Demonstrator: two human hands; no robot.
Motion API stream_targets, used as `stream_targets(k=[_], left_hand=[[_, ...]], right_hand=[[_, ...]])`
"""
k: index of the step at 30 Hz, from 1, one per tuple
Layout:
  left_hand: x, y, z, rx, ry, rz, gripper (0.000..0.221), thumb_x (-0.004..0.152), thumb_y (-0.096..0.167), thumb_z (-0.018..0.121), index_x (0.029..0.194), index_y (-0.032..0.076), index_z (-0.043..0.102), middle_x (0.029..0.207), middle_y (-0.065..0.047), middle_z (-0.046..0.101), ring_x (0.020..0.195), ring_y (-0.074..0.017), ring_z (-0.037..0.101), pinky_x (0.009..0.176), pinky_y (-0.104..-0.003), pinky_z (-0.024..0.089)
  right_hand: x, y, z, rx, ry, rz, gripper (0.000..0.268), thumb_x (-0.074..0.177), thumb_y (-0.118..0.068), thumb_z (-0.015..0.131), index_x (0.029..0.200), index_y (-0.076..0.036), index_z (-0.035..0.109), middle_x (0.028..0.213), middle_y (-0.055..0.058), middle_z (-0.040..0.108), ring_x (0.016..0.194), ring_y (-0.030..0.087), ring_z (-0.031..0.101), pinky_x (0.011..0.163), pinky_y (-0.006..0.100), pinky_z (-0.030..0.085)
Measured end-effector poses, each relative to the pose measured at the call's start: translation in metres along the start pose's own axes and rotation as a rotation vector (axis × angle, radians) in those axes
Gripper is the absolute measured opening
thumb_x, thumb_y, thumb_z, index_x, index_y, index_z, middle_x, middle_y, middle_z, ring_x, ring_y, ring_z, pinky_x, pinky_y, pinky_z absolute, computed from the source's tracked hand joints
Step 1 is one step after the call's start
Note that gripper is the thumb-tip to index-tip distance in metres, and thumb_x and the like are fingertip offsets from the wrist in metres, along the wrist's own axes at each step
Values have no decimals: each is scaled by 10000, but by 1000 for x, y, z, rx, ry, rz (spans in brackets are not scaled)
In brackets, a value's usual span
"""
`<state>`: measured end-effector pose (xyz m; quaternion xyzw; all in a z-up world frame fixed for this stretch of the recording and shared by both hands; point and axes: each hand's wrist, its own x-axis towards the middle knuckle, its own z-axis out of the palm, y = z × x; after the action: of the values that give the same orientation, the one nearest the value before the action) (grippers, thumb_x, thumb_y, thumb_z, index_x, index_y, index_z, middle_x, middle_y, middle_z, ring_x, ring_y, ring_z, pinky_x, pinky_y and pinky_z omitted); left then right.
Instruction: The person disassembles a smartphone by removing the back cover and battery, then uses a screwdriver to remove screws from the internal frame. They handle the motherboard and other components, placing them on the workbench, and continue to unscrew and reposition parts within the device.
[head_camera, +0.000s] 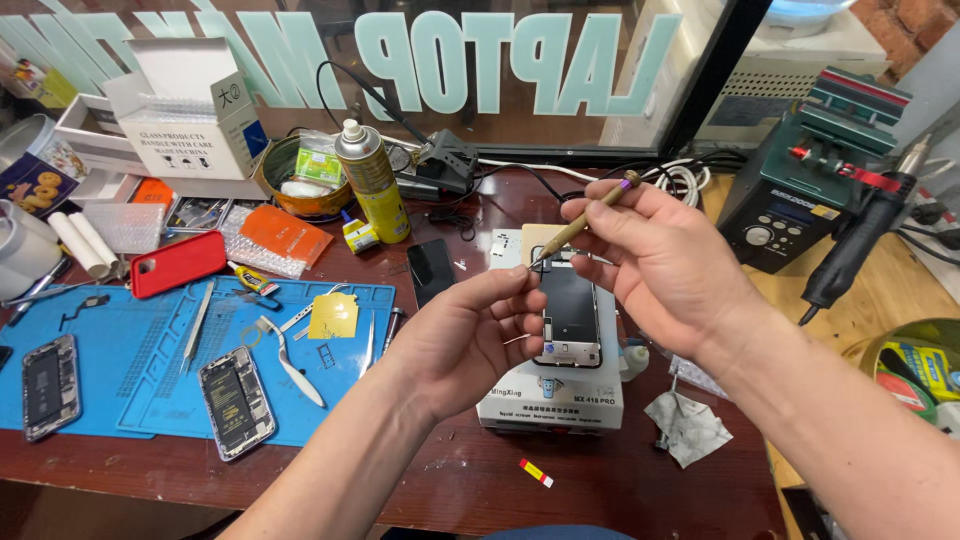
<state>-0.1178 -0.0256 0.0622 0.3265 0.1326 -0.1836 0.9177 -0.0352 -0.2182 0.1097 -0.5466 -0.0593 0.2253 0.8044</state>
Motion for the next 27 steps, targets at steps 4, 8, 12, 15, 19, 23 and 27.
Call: stream_targets(k=[4,8,12,15,19,23,27], left_hand=[[-2,0,-9,41,-13,-1,141,930,196,684,977,63,669,856,-39,707,764,-144,660,751,-324,564],[-4,5,-26,53,-38,4,124,935,184,685,966,66,662,847,-36,702,752,-138,660,731,-317,568],[-13,16,-55,124,-19,8,130,945,196,683,972,70,667,852,-24,707,739,-115,648,716,-300,571],[-19,26,-85,118,52,-19,135,937,195,690,966,64,669,828,-34,704,720,-115,649,693,-300,565],[-29,31,-125,70,110,-84,136,944,198,711,954,72,659,835,-27,692,726,-126,636,679,-300,558],[-36,40,-159,39,141,-148,119,951,199,690,969,85,663,853,-18,680,758,-126,638,696,-304,559],[-49,52,-189,-74,131,-221,113,952,214,646,973,109,680,847,-9,669,758,-133,646,733,-313,571]], right_hand=[[-3,3,17,-156,22,-27,113,991,-158,612,1090,-103,606,1055,60,713,946,149,669,776,340,559],[-2,11,42,-328,27,-62,174,1003,-195,588,1117,-63,602,1000,95,727,910,161,698,767,336,584],[0,31,79,-557,22,-18,216,945,-119,608,1156,-71,598,972,108,748,870,158,732,753,323,629],[7,52,102,-500,25,12,190,948,-89,597,1131,-45,573,942,121,750,851,173,750,743,314,654],[16,87,129,-580,42,5,177,967,-118,602,1131,-60,573,935,98,734,833,160,734,698,300,638],[33,123,148,-600,76,67,166,959,-115,618,1115,-72,584,904,94,739,818,167,732,701,300,627],[48,148,156,-331,88,232,127,972,-105,611,1081,-46,586,941,119,731,842,190,724,737,310,606]])
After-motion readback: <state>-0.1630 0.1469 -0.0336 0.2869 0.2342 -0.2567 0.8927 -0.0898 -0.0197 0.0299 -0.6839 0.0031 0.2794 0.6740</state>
